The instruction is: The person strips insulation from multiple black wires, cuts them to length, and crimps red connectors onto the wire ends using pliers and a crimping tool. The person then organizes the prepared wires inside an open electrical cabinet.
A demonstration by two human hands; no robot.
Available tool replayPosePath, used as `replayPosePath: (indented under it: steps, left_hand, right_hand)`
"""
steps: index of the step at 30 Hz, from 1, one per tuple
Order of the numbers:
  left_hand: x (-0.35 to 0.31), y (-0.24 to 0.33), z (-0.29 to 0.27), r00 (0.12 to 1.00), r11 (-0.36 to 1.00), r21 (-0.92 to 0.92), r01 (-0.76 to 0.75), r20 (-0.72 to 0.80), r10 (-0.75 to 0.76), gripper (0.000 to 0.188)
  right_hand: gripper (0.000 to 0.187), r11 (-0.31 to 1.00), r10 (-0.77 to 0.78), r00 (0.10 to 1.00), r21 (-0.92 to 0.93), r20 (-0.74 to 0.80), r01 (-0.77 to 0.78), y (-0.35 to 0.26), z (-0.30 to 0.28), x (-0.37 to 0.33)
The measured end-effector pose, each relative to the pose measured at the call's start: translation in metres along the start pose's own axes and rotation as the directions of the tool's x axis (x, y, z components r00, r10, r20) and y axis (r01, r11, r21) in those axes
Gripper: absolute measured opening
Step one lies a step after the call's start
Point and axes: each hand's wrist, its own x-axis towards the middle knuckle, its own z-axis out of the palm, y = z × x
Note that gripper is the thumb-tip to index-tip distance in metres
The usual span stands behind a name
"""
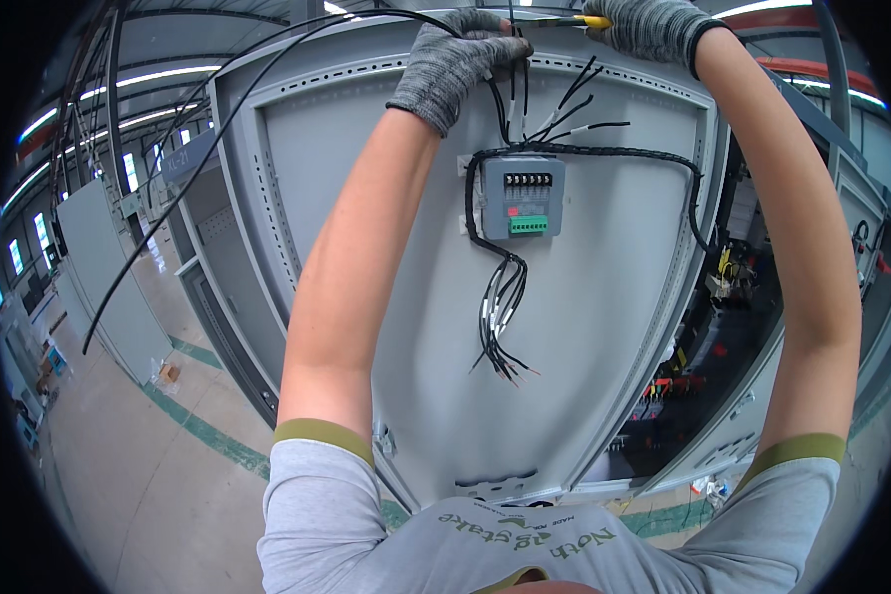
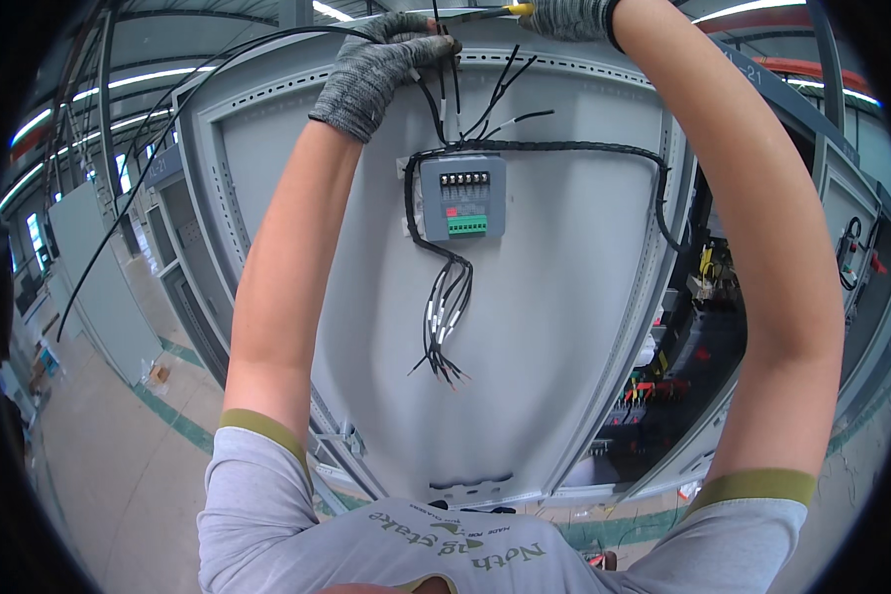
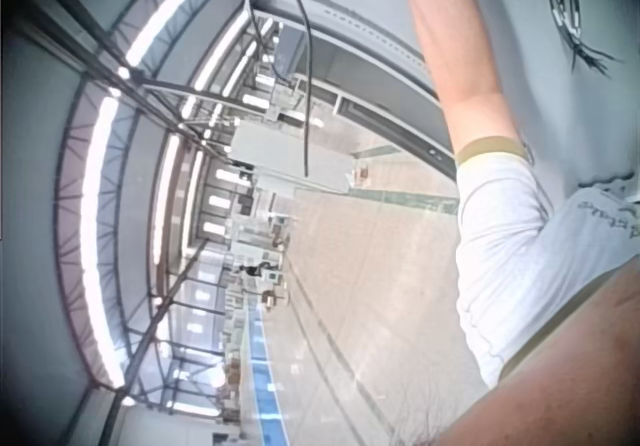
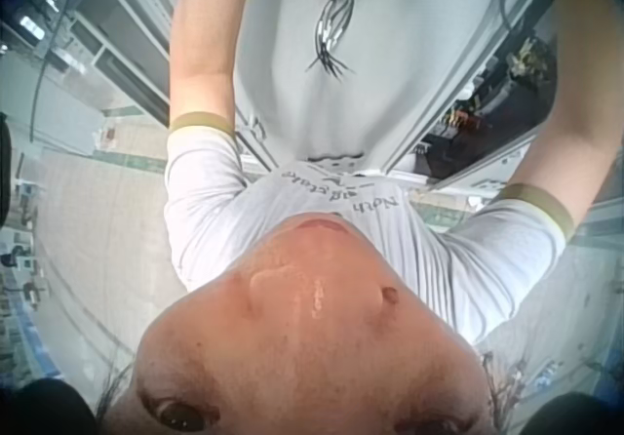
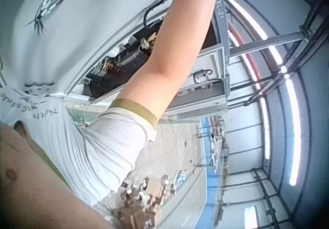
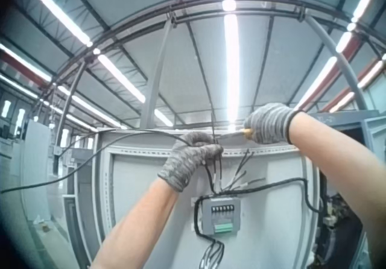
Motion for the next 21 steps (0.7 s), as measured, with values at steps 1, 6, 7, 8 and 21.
replayPosePath:
  steps: [1,6,7,8,21]
  left_hand:
    - [0.001,0.001,-0.001,1.000,0.998,0.050,0.024,0.000,-0.024,0.028]
    - [0.005,0.000,0.009,0.998,0.981,-0.187,0.059,0.029,-0.055,0.032]
    - [0.006,-0.001,0.007,0.998,0.983,-0.174,0.058,0.023,-0.055,0.032]
    - [0.006,-0.001,0.005,0.998,0.984,-0.166,0.062,0.017,-0.061,0.033]
    - [0.015,0.005,0.002,1.000,0.995,-0.100,-0.005,0.029,0.007,0.033]
  right_hand:
    - [0.025,1.000,-0.009,1.000,-0.005,-0.008,0.009,0.000,-0.002,-0.002]
    - [0.025,0.995,0.017,0.999,-0.094,-0.046,-0.021,0.003,-0.002,0.003]
    - [0.025,0.995,0.006,0.999,-0.097,-0.052,-0.011,0.002,-0.002,0.005]
    - [0.024,0.995,-0.006,0.998,-0.099,-0.058,0.000,0.001,-0.002,0.007]
    - [0.022,0.999,-0.016,0.999,-0.041,-0.037,0.014,0.001,-0.003,0.007]
